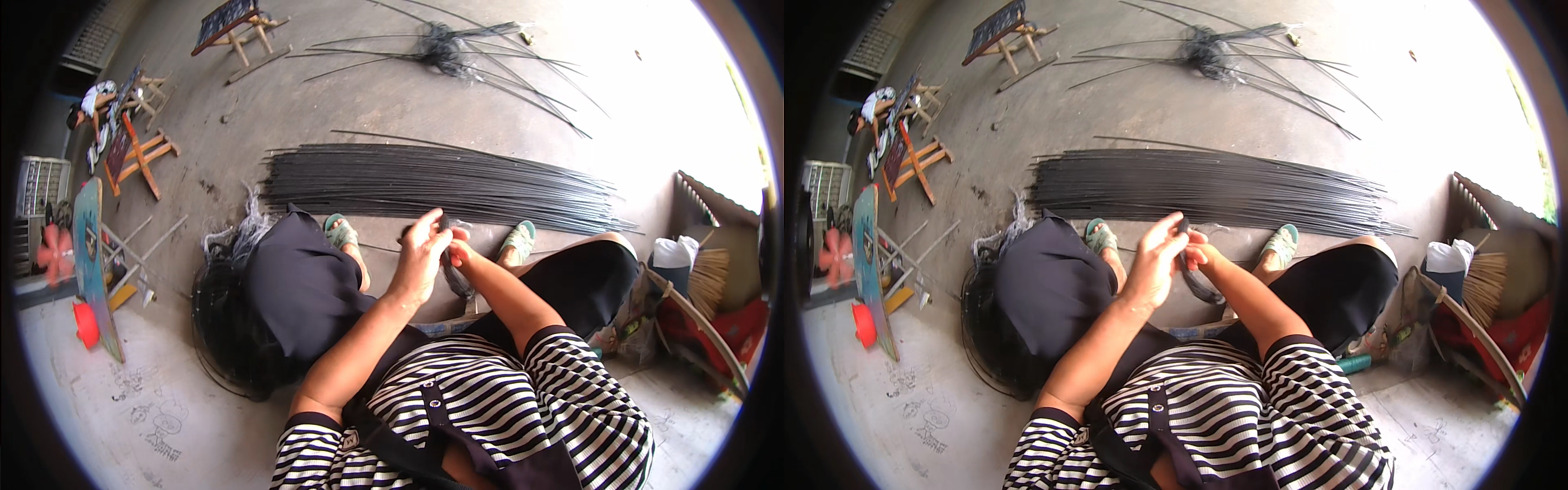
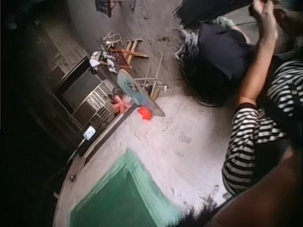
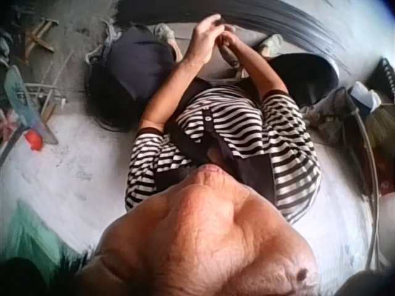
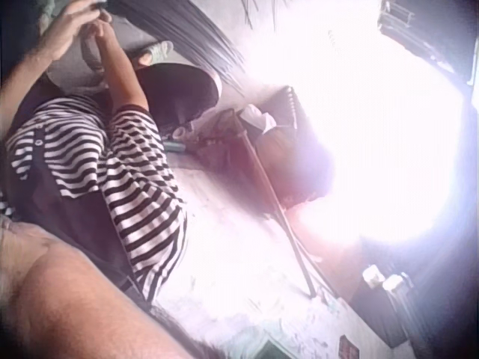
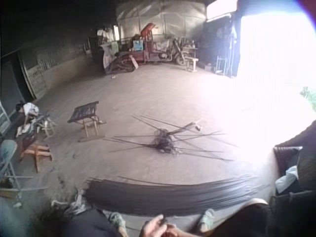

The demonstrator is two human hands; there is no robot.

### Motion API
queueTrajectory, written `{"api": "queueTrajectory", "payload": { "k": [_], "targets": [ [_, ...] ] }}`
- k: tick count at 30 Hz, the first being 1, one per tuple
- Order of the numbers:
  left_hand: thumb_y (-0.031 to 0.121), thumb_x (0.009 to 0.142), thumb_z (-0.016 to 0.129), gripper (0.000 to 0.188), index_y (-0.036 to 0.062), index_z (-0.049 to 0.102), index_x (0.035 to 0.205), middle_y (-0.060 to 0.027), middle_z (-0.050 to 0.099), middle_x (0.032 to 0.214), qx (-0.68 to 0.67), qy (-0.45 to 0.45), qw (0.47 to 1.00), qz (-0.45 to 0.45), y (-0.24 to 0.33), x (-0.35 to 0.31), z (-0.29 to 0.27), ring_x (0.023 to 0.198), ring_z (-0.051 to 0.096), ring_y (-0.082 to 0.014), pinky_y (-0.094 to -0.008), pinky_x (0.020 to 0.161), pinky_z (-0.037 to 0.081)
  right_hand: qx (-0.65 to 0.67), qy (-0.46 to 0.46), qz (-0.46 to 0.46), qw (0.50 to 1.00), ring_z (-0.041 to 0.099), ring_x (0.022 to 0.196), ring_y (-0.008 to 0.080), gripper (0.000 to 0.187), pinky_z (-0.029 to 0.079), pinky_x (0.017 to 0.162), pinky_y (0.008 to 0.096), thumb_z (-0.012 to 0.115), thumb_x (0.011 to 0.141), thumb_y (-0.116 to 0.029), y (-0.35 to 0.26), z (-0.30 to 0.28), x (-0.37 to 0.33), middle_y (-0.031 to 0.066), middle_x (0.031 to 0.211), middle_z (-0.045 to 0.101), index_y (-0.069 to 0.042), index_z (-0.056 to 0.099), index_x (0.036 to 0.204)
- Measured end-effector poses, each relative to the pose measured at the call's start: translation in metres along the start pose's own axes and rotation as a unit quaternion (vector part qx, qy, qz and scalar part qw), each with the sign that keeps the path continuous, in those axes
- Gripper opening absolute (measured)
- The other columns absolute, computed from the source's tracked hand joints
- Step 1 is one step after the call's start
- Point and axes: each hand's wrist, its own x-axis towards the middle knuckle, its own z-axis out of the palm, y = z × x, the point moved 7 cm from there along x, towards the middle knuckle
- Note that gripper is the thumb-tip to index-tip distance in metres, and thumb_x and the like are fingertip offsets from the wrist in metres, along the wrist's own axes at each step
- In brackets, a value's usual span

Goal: The person threads a metal rod through the mesh of a black net, pulling the netting along the rod by hand.

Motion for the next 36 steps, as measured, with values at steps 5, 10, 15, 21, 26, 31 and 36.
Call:
{"api": "queueTrajectory", "payload": {
  "k": [5, 10, 15, 21, 26, 31, 36],
  "targets": [
    [0.005, 0.115, 0.058, 0.049, -0.0032, 0.05, 0.163, -0.0136, 0.079, 0.111, 0.236, -0.095, 0.957, 0.14, 0.118, -0.022, 0.045, 0.084, 0.078, -0.0183, -0.029, 0.076, 0.063, 0.039, -0.002, -0.065, 0.997, 0.077, 0.095, 0.029, 0.018, 0.061, 0.086, 0.0453, 0.072, 0.105, -0.028, -0.107, -0.101, 0.048, 0.0128, 0.097, 0.077, -0.011, 0.075, 0.108],
    [0.008, 0.116, 0.058, 0.021, -0.0044, 0.069, 0.129, -0.0089, 0.079, 0.096, 0.365, -0.071, 0.913, 0.169, 0.208, -0.007, 0.03, 0.08, 0.077, -0.0144, -0.027, 0.071, 0.061, 0.012, 0.015, -0.044, 0.999, 0.079, 0.089, 0.0273, 0.02, 0.061, 0.084, 0.0446, 0.075, 0.104, -0.03, -0.159, -0.155, 0.068, 0.0126, 0.09, 0.079, -0.01, 0.076, 0.104],
    [0.021, 0.098, 0.078, 0.03, -0.0015, 0.076, 0.118, -0.0137, 0.08, 0.094, 0.765, -0.142, 0.628, 0.005, 0.177, 0.053, -0.025, 0.09, 0.078, -0.0281, -0.0393, 0.085, 0.063, 0.203, 0.016, 0.075, 0.976, 0.071, 0.098, 0.0114, 0.016, 0.065, 0.084, 0.0329, 0.071, 0.113, -0.019, -0.145, -0.196, 0.077, 0.0009, 0.1, 0.074, -0.004, 0.073, 0.12],
    [0.002, 0.083, 0.08, 0.05, 0.0035, 0.078, 0.133, -0.0162, 0.081, 0.124, 0.632, -0.277, 0.719, -0.086, 0.001, 0.14, -0.091, 0.117, 0.076, -0.0294, -0.042, 0.099, 0.062, 0.137, -0.029, 0.0, 0.99, 0.076, 0.088, 0.0138, 0.024, 0.066, 0.082, 0.0348, 0.071, 0.113, -0.024, -0.153, -0.201, 0.078, 0.0053, 0.092, 0.076, -0.001, 0.072, 0.112],
    [-0.004, 0.087, 0.076, 0.031, 0.0042, 0.083, 0.116, -0.0102, 0.083, 0.11, 0.473, -0.235, 0.848, -0.03, -0.094, 0.121, -0.147, 0.106, 0.076, -0.0237, -0.0404, 0.095, 0.06, 0.173, -0.007, -0.067, 0.983, 0.075, 0.082, 0.016, 0.033, 0.064, 0.081, 0.0356, 0.068, 0.115, -0.033, -0.165, -0.207, 0.059, 0.0066, 0.088, 0.076, -0.001, 0.073, 0.106],
    [0.007, 0.093, 0.079, 0.014, 0.0037, 0.085, 0.105, -0.0068, 0.081, 0.09, 0.49, -0.088, 0.867, -0.005, -0.089, 0.099, -0.155, 0.085, 0.074, -0.0201, -0.0381, 0.082, 0.058, 0.108, -0.006, -0.014, 0.994, 0.068, 0.089, 0.0106, 0.036, 0.061, 0.084, 0.0338, 0.063, 0.119, -0.035, -0.162, -0.212, 0.062, -0.0005, 0.09, 0.071, -0.002, 0.071, 0.107],
    [0.016, 0.095, 0.084, 0.015, 0.0023, 0.085, 0.102, -0.0065, 0.079, 0.08, 0.529, -0.052, 0.835, 0.143, 0.053, 0.127, -0.075, 0.071, 0.072, -0.0163, -0.0348, 0.068, 0.057, 0.042, 0.091, -0.091, 0.991, 0.075, 0.104, 0.0215, 0.053, 0.063, 0.095, 0.0418, 0.076, 0.11, -0.044, -0.158, -0.235, 0.067, 0.0114, 0.11, 0.081, -0.002, 0.066, 0.141]
  ]
}}
